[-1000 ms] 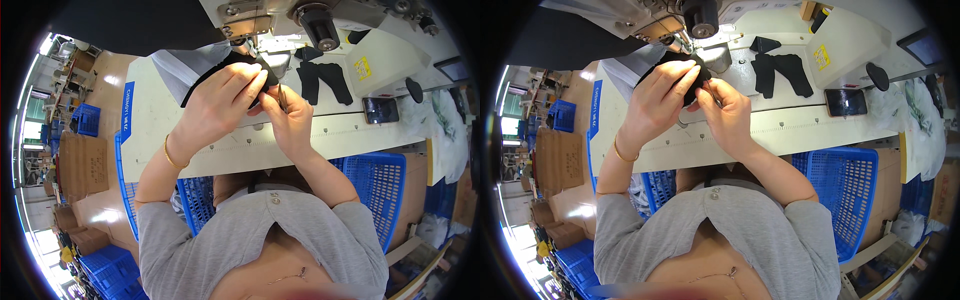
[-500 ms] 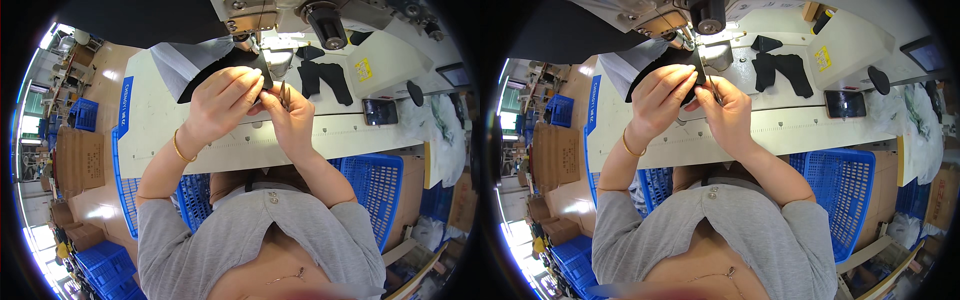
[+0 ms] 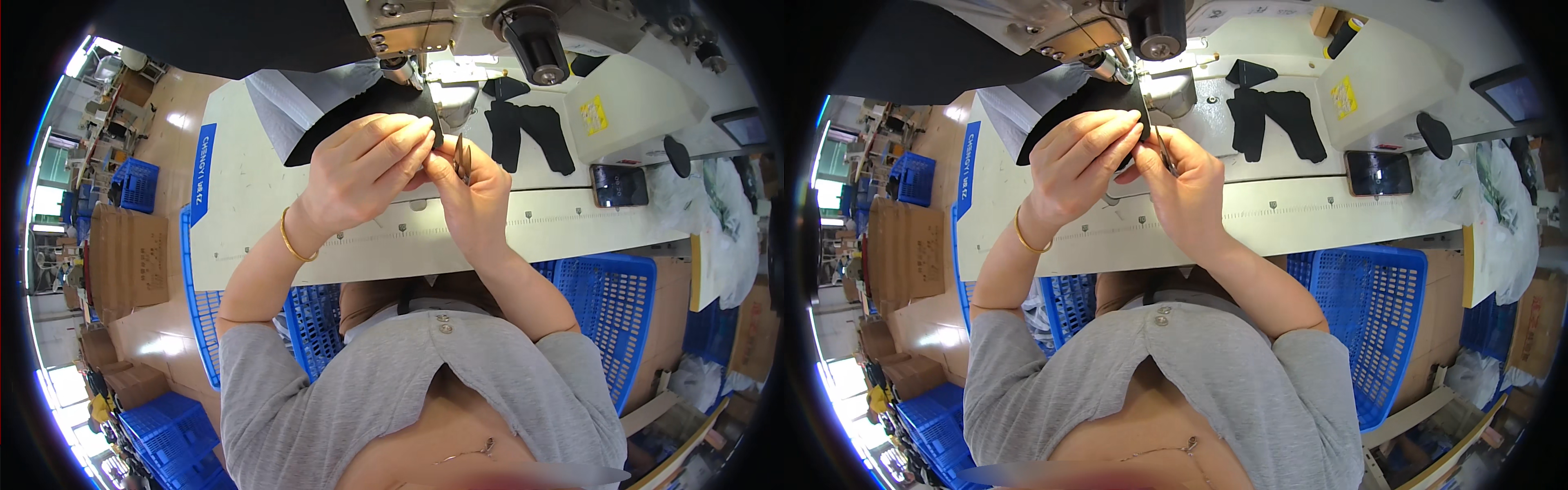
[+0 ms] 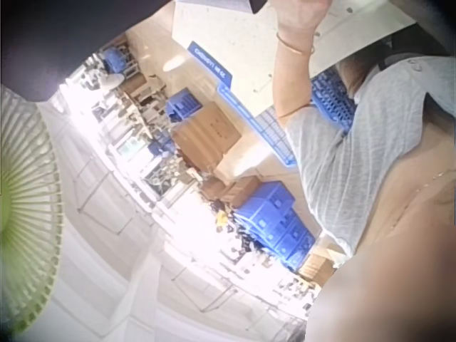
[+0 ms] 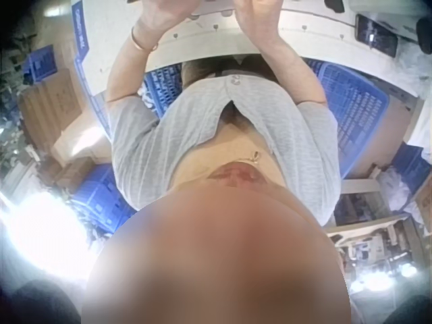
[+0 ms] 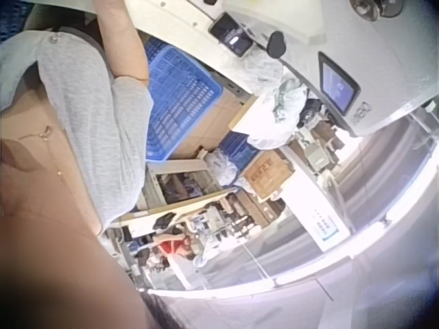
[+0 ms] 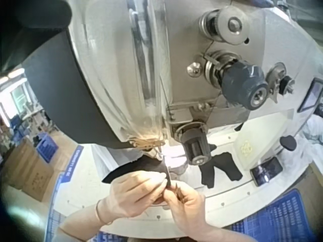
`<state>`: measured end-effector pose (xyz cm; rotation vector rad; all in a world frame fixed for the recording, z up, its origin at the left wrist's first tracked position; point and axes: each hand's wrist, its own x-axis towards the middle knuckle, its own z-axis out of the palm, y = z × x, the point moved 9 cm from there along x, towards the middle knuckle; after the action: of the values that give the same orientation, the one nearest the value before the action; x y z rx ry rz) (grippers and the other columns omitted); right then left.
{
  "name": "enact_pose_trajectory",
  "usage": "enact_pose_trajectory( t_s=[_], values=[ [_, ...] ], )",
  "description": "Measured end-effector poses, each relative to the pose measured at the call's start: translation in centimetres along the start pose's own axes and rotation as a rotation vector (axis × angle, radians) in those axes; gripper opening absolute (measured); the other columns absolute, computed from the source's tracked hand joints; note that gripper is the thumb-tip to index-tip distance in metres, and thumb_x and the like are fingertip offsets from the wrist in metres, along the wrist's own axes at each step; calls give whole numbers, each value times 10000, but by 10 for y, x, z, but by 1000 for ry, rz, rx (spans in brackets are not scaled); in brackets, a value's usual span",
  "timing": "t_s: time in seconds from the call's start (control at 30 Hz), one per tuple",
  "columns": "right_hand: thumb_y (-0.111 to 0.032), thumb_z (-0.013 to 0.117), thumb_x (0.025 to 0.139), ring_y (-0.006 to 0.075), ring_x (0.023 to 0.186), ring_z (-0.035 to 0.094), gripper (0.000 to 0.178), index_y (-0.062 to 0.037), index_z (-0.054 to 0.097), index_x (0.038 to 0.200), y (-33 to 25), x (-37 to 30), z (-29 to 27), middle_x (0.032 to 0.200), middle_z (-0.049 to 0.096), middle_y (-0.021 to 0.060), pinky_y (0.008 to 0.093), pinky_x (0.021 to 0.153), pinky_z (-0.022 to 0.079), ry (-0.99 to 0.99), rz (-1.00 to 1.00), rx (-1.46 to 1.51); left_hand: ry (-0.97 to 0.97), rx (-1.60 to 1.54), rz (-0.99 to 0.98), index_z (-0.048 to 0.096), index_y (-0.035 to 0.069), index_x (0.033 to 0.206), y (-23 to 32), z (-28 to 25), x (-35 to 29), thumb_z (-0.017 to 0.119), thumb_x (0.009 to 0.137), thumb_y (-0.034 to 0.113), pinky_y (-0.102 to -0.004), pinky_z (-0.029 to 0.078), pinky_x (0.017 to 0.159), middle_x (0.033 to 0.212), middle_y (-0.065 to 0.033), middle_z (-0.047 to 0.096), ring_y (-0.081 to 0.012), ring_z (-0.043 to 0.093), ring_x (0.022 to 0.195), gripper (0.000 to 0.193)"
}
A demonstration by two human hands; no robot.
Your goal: The recorder is using an industrial sewing machine to stitch components of a shoe.
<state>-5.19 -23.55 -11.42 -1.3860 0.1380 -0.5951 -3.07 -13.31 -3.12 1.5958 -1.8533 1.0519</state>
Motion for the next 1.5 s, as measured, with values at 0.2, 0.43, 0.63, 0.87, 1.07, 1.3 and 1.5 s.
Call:
enact_pose_trajectory(
  t_s=[0.2,0.43,0.63,0.87,1.07,1.3,1.5],
  values=[
    [-108,560,977,55,728,632,172,19,653,1047,2,-2,5,794,709,52,189,618,453,0,-7,79,-28,-31,8,685,-37,878,-2,-3,1,709,657,69,-347,610,737,1003,-136,695,-276,695,900,246],
    [-126,560,984,41,692,616,175,0,655,1057,5,1,9,801,708,56,188,588,441,-4,2,87,-54,-62,23,694,-39,901,-10,-3,1,712,647,41,-339,611,734,996,-135,700,-271,698,899,266],
    [-124,552,983,80,731,671,175,2,655,1048,-1,9,12,841,709,72,206,625,484,6,-10,85,-58,-46,51,680,-34,936,-19,1,-1,696,627,89,-346,601,761,1007,-124,687,-286,687,916,333],
    [-83,528,985,125,753,698,218,33,645,1127,0,11,14,909,710,67,235,699,521,5,120,195,-40,18,69,686,-8,950,-27,3,1,686,647,110,-328,590,747,992,-94,681,-252,678,925,325],
    [-66,509,991,139,779,705,269,56,601,1213,0,9,16,1030,708,90,240,744,526,3,116,251,-19,34,38,714,-4,942,-32,4,2,702,621,93,-331,582,728,960,-89,695,-246,684,857,335],
    [-36,478,975,185,856,714,350,100,524,1294,-2,10,22,1210,646,169,270,834,529,-17,76,279,13,87,58,699,-4,961,-41,8,-5,689,629,109,-314,579,707,959,-91,684,-231,667,873,351],
    [-36,467,967,200,888,716,384,117,494,1318,-5,10,23,1266,612,204,280,879,519,-18,36,257,42,88,49,696,-4,960,-46,11,-5,695,640,97,-309,583,715,967,-86,689,-219,672,882,335]
  ],
)
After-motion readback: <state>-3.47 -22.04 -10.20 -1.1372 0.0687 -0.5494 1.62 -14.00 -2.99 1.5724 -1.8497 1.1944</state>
